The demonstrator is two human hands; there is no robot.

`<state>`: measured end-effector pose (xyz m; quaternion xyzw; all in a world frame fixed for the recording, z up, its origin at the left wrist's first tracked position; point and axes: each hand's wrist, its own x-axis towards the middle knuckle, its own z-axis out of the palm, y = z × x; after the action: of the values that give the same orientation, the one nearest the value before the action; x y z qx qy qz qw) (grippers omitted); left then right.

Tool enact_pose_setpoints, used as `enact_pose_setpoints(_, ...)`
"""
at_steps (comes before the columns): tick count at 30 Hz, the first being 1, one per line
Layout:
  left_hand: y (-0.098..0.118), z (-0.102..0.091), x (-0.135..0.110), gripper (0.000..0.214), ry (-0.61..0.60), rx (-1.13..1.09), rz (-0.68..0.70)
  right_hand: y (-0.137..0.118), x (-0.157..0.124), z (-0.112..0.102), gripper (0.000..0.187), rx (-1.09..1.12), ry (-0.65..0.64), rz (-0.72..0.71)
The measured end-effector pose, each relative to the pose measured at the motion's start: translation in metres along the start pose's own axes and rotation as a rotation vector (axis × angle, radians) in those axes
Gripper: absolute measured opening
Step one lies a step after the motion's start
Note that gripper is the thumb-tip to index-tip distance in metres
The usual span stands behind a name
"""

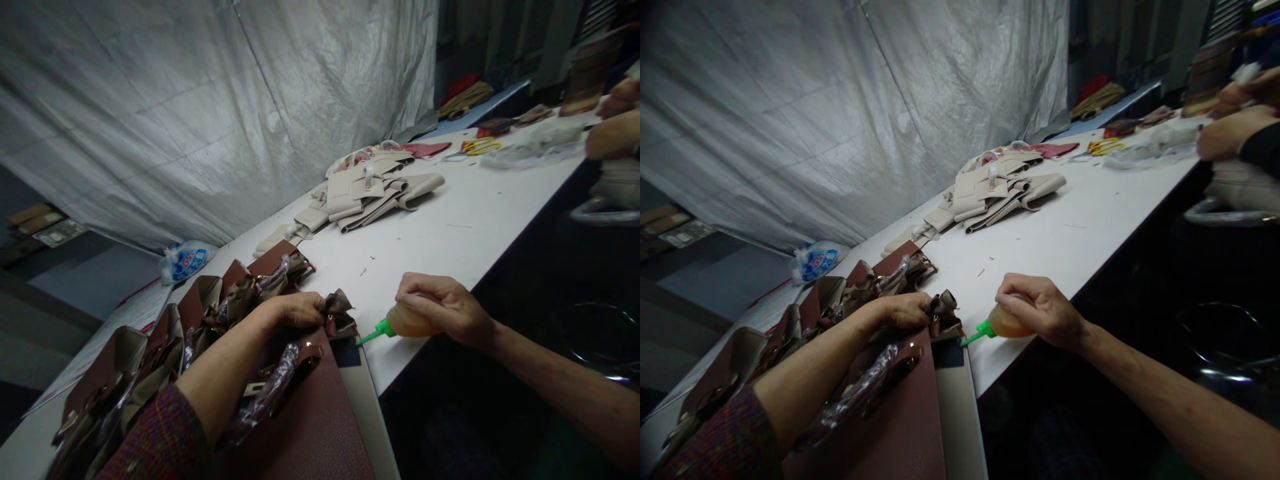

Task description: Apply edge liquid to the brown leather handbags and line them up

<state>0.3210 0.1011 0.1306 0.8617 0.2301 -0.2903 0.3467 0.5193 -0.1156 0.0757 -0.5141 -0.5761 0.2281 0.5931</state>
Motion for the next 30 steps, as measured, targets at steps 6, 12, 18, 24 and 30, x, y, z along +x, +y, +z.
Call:
enact_pose_setpoints(6,0.000,0.000,0.000,0.015,0.005,0.006,0.014,0.003,-0.004,-0.004,0.031,0.049,0.014,-0.014)
enact_pose_setpoints(12,0.005,-0.002,-0.003,0.021,-0.008,0.015,0.011,0.004,-0.009,-0.004,0.030,0.071,-0.060,0.001)
enact_pose_setpoints(18,0.010,-0.001,-0.006,0.020,0.008,0.012,-0.006,0.003,-0.022,-0.004,0.026,0.045,-0.044,-0.045)
enact_pose_setpoints(24,0.004,-0.003,-0.003,0.022,0.018,0.023,0.020,0.006,-0.032,-0.001,0.024,0.085,-0.044,-0.088)
enact_pose_setpoints(30,0.002,-0.005,-0.008,0.022,0.021,0.041,0.043,0.008,-0.037,0.000,0.024,0.096,-0.171,-0.097)
